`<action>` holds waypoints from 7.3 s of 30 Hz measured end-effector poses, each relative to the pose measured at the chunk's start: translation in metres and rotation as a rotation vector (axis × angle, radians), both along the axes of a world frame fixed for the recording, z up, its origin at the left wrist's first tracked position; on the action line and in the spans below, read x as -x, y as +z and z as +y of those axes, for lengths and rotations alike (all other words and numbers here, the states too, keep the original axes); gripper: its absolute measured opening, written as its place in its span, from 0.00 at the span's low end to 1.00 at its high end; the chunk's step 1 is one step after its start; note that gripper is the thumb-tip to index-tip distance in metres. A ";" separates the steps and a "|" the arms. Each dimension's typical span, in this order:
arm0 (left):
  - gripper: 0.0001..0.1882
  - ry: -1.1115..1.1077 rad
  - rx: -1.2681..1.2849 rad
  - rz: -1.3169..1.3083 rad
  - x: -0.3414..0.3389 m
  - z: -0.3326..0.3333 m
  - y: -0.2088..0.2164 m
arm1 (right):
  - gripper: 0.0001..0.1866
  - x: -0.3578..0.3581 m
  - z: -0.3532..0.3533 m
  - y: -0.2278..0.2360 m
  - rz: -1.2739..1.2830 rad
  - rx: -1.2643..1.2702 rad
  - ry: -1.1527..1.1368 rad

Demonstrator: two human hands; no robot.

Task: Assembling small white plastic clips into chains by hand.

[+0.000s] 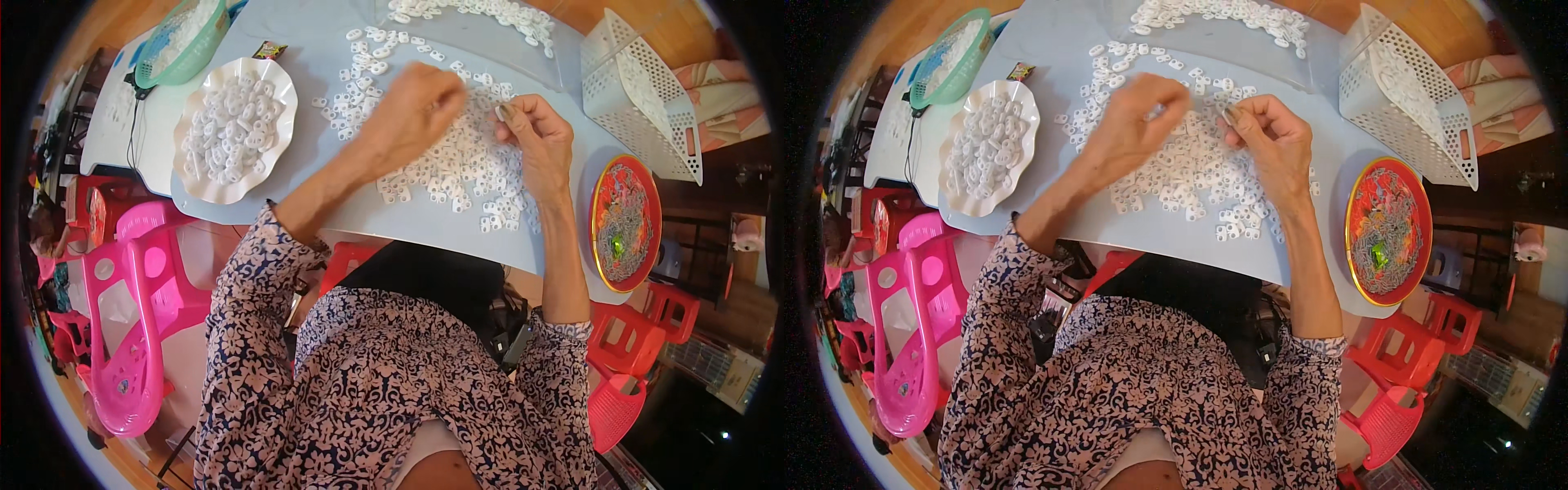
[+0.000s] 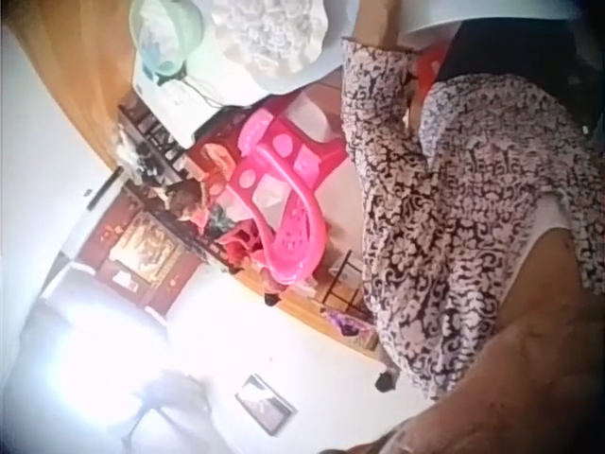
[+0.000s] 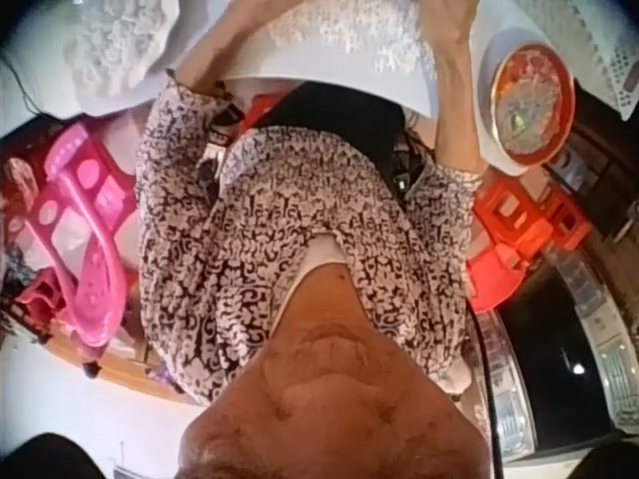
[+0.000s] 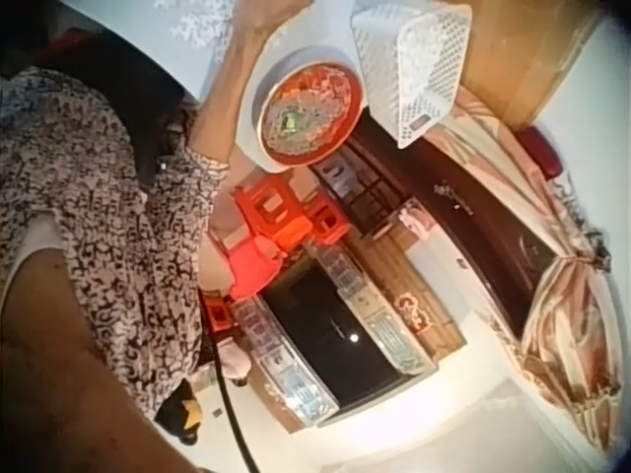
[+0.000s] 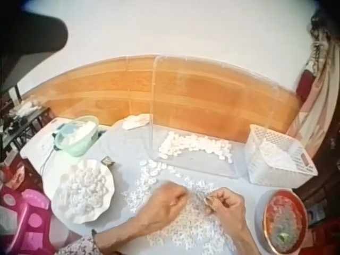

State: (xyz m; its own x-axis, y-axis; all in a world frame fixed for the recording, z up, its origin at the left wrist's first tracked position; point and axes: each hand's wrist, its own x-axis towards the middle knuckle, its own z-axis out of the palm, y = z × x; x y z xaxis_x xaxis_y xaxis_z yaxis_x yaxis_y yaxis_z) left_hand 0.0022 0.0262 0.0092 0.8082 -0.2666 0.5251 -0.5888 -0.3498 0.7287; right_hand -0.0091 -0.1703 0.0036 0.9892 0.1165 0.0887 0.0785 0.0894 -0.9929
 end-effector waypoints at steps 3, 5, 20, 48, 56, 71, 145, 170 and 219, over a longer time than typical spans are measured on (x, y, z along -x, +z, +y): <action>0.04 0.224 -0.302 -0.194 -0.015 0.033 -0.002 | 0.06 -0.001 -0.003 0.002 0.067 0.000 -0.026; 0.06 0.324 -0.443 -0.207 -0.024 0.048 -0.004 | 0.05 -0.001 -0.003 0.005 0.057 0.020 0.012; 0.03 0.132 -0.479 -0.239 -0.020 0.036 -0.005 | 0.05 -0.003 -0.006 0.001 -0.005 0.046 0.075; 0.11 -0.250 0.543 0.675 0.003 -0.025 -0.003 | 0.07 0.001 0.007 0.007 -0.256 -0.144 0.065; 0.10 -0.214 0.834 0.775 -0.006 -0.025 -0.001 | 0.07 0.000 0.003 0.005 -0.125 -0.213 0.031; 0.12 -0.178 0.604 0.736 -0.007 -0.025 0.001 | 0.08 0.001 0.000 0.012 -0.163 0.049 -0.013; 0.09 -0.181 0.743 0.923 -0.007 -0.023 -0.002 | 0.11 0.003 0.002 0.010 -0.171 0.140 0.004; 0.08 -0.228 0.576 0.717 -0.005 -0.022 -0.003 | 0.14 0.004 0.005 0.008 -0.171 0.168 -0.027; 0.11 -0.164 0.080 0.282 0.001 -0.028 0.002 | 0.14 0.006 0.007 0.009 -0.469 0.464 -0.083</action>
State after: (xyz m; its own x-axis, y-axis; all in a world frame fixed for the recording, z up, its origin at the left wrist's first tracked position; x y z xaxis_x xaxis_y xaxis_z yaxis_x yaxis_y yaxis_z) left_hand 0.0013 -0.0020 0.0111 0.8744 -0.3720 0.3116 -0.4040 -0.2024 0.8921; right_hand -0.0146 -0.1628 0.0131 0.8653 0.1713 0.4711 0.4999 -0.3640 -0.7859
